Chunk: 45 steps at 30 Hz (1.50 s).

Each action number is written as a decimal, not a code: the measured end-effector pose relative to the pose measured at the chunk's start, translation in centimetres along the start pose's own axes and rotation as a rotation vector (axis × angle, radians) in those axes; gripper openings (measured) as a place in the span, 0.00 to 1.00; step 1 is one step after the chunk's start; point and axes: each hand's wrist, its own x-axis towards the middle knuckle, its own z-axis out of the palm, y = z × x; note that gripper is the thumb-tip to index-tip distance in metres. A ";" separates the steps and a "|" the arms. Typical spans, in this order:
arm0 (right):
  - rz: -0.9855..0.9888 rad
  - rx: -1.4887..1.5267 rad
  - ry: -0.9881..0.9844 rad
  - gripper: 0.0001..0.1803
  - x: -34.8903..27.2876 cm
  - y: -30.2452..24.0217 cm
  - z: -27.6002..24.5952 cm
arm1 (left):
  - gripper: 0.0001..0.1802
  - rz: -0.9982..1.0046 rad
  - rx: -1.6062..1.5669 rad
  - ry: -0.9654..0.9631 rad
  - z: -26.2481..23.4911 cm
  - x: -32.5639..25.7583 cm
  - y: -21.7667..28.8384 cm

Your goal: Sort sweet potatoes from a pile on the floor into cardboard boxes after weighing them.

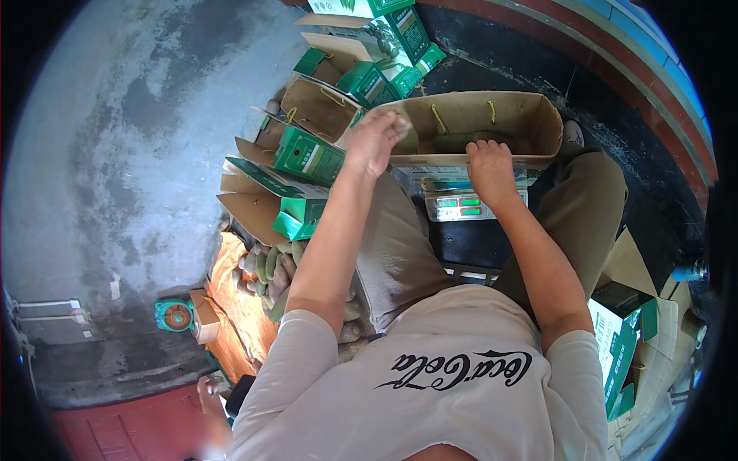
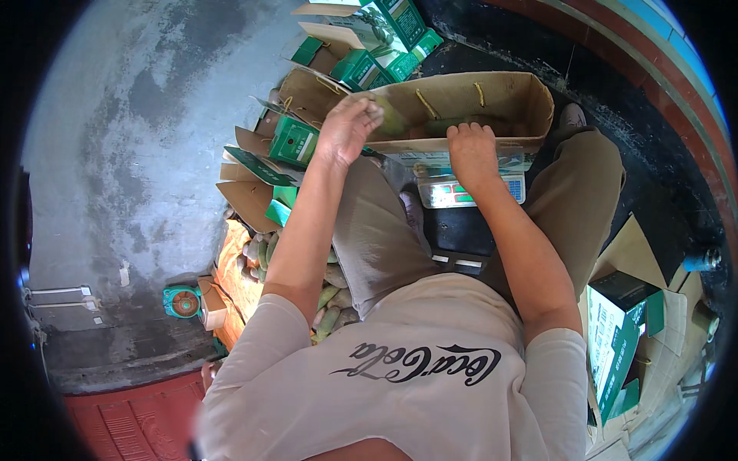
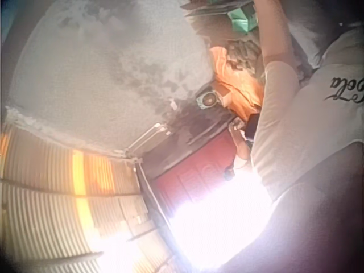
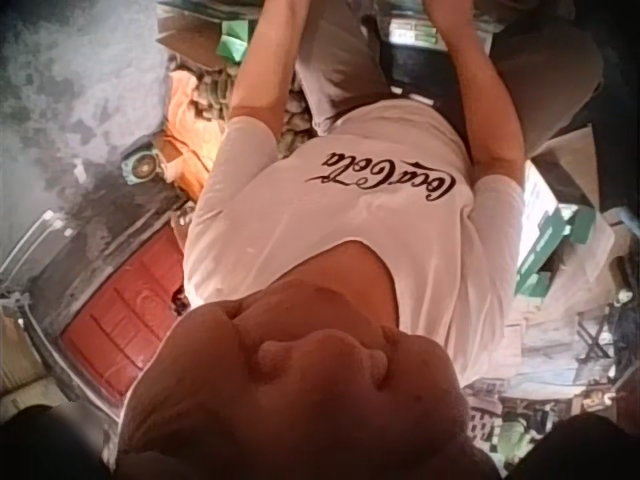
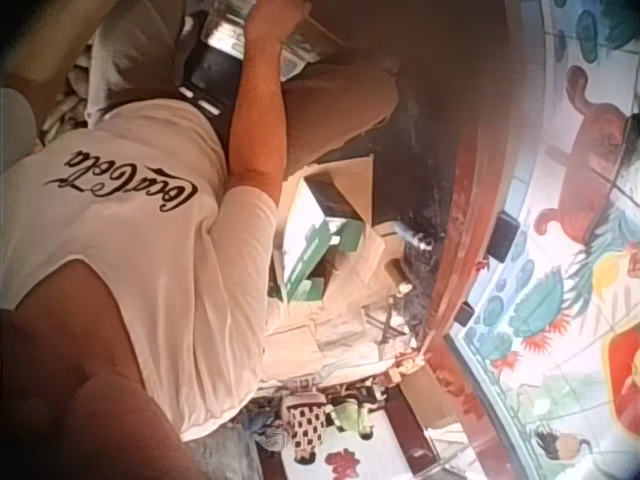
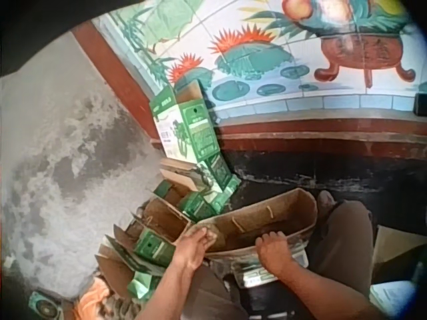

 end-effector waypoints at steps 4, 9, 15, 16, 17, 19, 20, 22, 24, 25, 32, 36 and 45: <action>-0.016 0.012 0.032 0.04 0.0 0.1 0.2 | 0.16 0.000 0.201 -0.127 1.8 -2.1 1.4; -0.038 -0.031 0.065 0.03 0.1 0.1 0.2 | 0.18 0.163 0.412 -0.016 -0.3 -5.9 3.3; -0.054 -0.057 0.073 0.01 0.1 0.1 0.5 | 0.13 0.246 0.388 0.508 -11.8 -12.5 -0.8; -0.047 -0.060 0.073 0.02 0.1 0.2 0.4 | 0.12 0.183 0.450 0.599 -13.8 -13.9 -2.3; -0.042 -0.062 0.073 0.02 0.1 0.2 0.3 | 0.11 0.118 0.510 0.692 -16.1 -15.4 -4.1; -0.052 -0.046 0.055 0.05 0.1 0.3 -0.2 | 0.10 -0.030 0.749 0.710 -21.2 -18.9 -8.6; -0.051 -0.034 0.041 0.07 0.2 0.2 -0.3 | 0.11 -0.097 0.836 0.745 -23.0 -20.8 -11.3; -0.074 -0.048 0.025 0.09 0.5 -0.2 -0.6 | 0.14 -0.255 1.205 0.730 -27.2 -25.4 -16.6; -0.066 -0.083 0.001 0.13 0.4 0.0 -0.5 | 0.18 -0.550 1.407 0.652 -28.8 -29.1 -20.9; -0.088 -0.082 -0.013 0.13 0.4 0.0 -0.4 | 0.19 -0.743 1.332 0.656 -28.8 -30.9 -22.6; -0.127 -0.132 0.032 0.14 0.0 0.8 -0.1 | 0.28 -1.156 1.131 0.464 -24.9 -38.8 -29.8; -0.151 -0.135 -0.007 0.14 0.6 0.0 -0.4 | 0.34 -1.135 1.156 0.303 -25.4 -42.6 -33.7; -0.137 -0.209 -0.055 0.15 0.3 1.0 0.1 | 0.47 -1.201 1.165 0.340 -20.4 -41.0 -34.7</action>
